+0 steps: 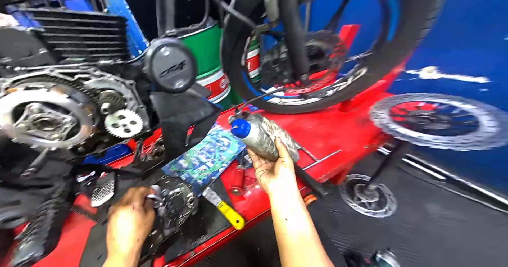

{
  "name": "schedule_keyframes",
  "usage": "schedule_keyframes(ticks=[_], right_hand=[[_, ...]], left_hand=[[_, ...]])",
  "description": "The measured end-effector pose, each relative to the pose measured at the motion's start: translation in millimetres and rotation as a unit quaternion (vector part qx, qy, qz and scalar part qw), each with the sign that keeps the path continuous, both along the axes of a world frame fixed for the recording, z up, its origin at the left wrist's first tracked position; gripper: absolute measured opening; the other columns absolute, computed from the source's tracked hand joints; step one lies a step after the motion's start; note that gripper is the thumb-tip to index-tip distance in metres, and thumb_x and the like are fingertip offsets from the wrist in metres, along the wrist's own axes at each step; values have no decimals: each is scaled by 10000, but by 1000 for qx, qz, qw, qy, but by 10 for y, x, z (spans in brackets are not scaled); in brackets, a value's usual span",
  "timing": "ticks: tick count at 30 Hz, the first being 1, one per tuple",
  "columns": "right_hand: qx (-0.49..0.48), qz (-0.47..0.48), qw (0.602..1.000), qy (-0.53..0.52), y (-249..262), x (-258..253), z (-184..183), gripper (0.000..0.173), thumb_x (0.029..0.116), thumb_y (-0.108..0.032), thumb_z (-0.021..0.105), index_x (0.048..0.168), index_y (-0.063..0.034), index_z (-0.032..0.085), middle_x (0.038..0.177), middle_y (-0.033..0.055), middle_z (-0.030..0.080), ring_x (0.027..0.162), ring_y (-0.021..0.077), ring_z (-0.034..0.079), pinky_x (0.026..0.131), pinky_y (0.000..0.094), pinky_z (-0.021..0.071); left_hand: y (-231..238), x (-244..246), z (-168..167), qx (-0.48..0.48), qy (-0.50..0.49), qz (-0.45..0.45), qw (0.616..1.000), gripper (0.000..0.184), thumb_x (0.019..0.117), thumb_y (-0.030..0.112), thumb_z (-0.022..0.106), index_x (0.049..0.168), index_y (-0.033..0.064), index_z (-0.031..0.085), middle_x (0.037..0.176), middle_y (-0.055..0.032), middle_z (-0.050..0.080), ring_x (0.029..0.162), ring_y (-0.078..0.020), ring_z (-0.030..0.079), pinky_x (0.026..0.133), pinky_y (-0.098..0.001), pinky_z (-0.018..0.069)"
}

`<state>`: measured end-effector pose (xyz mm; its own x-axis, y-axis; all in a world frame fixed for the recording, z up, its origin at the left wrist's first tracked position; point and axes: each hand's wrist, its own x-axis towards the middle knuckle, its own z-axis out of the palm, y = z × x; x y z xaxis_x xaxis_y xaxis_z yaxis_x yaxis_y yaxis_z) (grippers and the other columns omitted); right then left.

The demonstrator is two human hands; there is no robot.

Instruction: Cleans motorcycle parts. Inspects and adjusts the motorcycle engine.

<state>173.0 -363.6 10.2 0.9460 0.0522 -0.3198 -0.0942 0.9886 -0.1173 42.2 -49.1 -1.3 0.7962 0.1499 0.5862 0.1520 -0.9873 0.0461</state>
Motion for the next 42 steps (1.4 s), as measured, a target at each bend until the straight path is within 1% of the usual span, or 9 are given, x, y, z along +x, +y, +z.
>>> schedule_keyframes(ticks=[3, 7, 12, 15, 19, 24, 31, 37, 42], right_hand=[[0, -48, 999, 3, -423, 174, -96, 444, 1010, -373, 607, 1385, -165, 490, 1271, 123, 626, 1096, 301, 687, 900, 466, 610], [-18, -88, 995, -50, -899, 522, -325, 393, 1043, -411, 520, 1379, -208, 499, 1277, 63, 640, 1141, 224, 671, 924, 414, 601], [-29, -117, 993, -16, -1253, 1013, -545, 406, 1052, -495, 481, 1352, -221, 501, 1221, 45, 657, 1059, 153, 690, 839, 321, 610], [-4, -126, 992, -7, -1330, 1241, -680, 392, 1063, -517, 391, 1294, -218, 495, 1151, 21, 647, 981, 116, 687, 774, 273, 601], [30, -137, 990, -11, -1380, 1282, -731, 430, 1076, -552, 302, 1256, -215, 499, 1089, 3, 651, 928, 86, 685, 753, 236, 591], [73, -109, 991, -25, -1469, 1330, -818, 473, 1048, -596, 290, 1170, -199, 516, 949, 4, 660, 786, 76, 696, 652, 225, 597], [79, -117, 990, 12, -1415, 1317, -840, 449, 1033, -593, 323, 1096, -193, 518, 871, -7, 625, 701, 48, 664, 601, 199, 573], [94, -118, 989, -11, -1440, 1409, -933, 520, 1014, -646, 300, 1098, -194, 542, 839, -13, 643, 663, 52, 663, 568, 200, 568], [76, -119, 990, -9, -1424, 1417, -933, 530, 1015, -650, 303, 1119, -190, 545, 853, -12, 643, 677, 44, 661, 576, 196, 568]], left_hand=[[-261, 55, 51, 144, -12, -45, 988, 176, 867, 45, 658, 1002, 85, 763, 1125, -186, 729, 1038, -421, 698, 901, -648, 522], [-421, 116, 99, 154, 145, -16, 977, 194, 950, 72, 627, 1100, 103, 746, 1114, -167, 729, 1066, -380, 690, 933, -609, 524], [-934, -134, 213, 256, 79, -139, 953, 162, 989, 100, 539, 929, 97, 689, 907, -109, 704, 876, -315, 709, 744, -501, 590], [-1220, -241, 617, 320, 28, -175, 931, 197, 1012, 112, 486, 890, 131, 639, 876, -73, 680, 782, -261, 669, 668, -423, 547], [-1196, -263, 1555, 276, 37, -121, 953, 64, 922, 135, 674, 960, 160, 719, 930, -46, 714, 873, -258, 705, 740, -468, 581], [-653, -72, 2277, 186, 2, 8, 983, 132, 926, 126, 674, 1041, 160, 730, 977, -59, 732, 974, -273, 704, 891, -546, 563], [-221, 282, 2257, 15, -107, 23, 994, 157, 885, 93, 746, 1033, 144, 744, 984, -56, 740, 910, -225, 712, 821, -547, 578], [-366, 430, 2539, 34, 40, 127, 990, 68, 911, 195, 721, 973, 203, 746, 888, -69, 730, 880, -302, 700, 772, -626, 545], [-354, 401, 2459, 154, 43, 79, 984, 120, 949, 167, 655, 1033, 181, 741, 908, -74, 744, 908, -300, 715, 850, -601, 546]])
